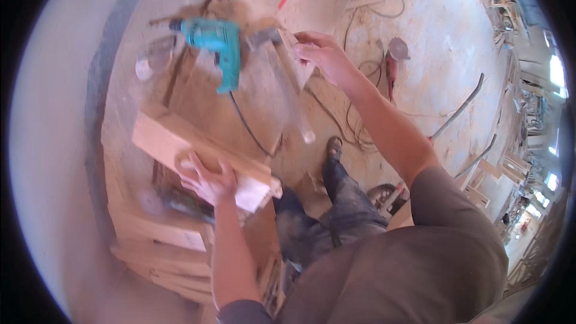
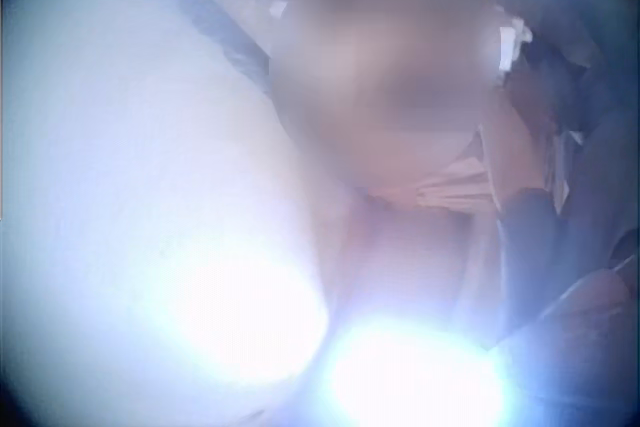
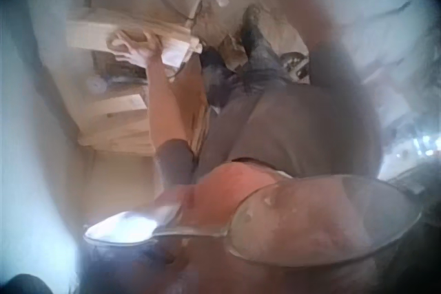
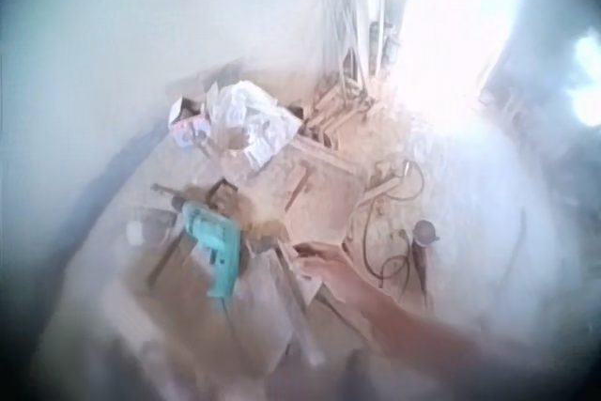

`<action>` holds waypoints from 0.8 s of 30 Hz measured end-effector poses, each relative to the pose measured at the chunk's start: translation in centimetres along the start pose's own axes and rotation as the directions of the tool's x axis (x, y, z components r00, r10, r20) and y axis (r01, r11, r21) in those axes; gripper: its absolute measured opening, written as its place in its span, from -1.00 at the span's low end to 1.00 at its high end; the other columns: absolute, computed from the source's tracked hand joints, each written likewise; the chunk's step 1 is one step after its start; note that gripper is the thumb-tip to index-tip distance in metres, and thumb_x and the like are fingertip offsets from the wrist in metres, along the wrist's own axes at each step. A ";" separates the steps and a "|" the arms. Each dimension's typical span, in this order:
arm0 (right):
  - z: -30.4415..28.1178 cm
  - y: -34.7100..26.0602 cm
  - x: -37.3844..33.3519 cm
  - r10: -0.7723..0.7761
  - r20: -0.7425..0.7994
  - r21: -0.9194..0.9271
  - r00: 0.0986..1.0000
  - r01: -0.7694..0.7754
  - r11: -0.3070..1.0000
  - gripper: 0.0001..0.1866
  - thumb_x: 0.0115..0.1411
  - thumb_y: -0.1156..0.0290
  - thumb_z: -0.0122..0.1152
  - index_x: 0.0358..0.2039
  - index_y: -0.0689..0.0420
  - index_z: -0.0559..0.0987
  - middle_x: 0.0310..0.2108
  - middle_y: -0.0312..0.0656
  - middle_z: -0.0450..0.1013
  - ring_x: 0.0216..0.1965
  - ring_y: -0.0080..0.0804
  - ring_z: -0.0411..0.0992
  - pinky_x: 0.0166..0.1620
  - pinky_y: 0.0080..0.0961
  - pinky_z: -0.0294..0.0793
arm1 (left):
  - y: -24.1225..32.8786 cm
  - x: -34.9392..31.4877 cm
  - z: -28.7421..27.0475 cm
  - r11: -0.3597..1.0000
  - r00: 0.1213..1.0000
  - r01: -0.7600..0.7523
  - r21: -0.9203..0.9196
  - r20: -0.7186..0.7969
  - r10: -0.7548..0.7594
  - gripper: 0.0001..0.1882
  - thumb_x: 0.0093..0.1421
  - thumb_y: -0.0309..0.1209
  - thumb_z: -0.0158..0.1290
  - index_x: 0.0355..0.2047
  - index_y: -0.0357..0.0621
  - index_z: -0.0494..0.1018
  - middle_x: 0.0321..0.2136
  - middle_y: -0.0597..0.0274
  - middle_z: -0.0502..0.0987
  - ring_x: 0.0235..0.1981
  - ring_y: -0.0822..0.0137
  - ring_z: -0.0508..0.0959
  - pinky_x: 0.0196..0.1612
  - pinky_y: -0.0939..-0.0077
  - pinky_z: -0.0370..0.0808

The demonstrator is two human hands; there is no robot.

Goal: The person assembles small wooden parts by inserting wooden dowels into pre-drilled holes, tapping them with a hammer, and drilling additional holes. The person also uses an angle grinder to smooth the edges of the wooden pieces.

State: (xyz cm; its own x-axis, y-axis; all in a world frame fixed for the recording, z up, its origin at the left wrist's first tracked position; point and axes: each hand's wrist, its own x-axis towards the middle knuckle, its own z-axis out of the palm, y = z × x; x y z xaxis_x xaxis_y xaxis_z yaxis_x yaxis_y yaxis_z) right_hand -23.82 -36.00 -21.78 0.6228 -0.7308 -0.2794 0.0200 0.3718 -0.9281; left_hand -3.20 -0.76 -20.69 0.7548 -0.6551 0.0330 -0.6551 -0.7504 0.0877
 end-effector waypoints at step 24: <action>24.9 17.4 -33.3 0.207 -0.568 0.155 0.796 -0.144 0.977 -0.57 0.15 0.22 0.37 -0.07 0.26 0.71 -0.23 -0.03 0.68 -0.21 -0.32 0.60 -0.08 -0.43 0.53 | 2.5 -0.5 -1.0 0.986 0.991 0.125 -0.113 0.069 -0.118 -0.05 0.21 0.25 -0.02 0.51 0.07 0.12 0.53 -0.29 -0.22 0.46 -0.55 -0.05 0.41 -0.21 0.20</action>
State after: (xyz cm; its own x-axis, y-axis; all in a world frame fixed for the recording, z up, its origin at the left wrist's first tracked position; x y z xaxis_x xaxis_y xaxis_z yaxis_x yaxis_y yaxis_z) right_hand -24.74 9.04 -22.50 0.0559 -0.8303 -0.5545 0.0514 0.5570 -0.8289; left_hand -5.14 -2.21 -19.53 0.8227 -0.5666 -0.0465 -0.5476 -0.8117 0.2033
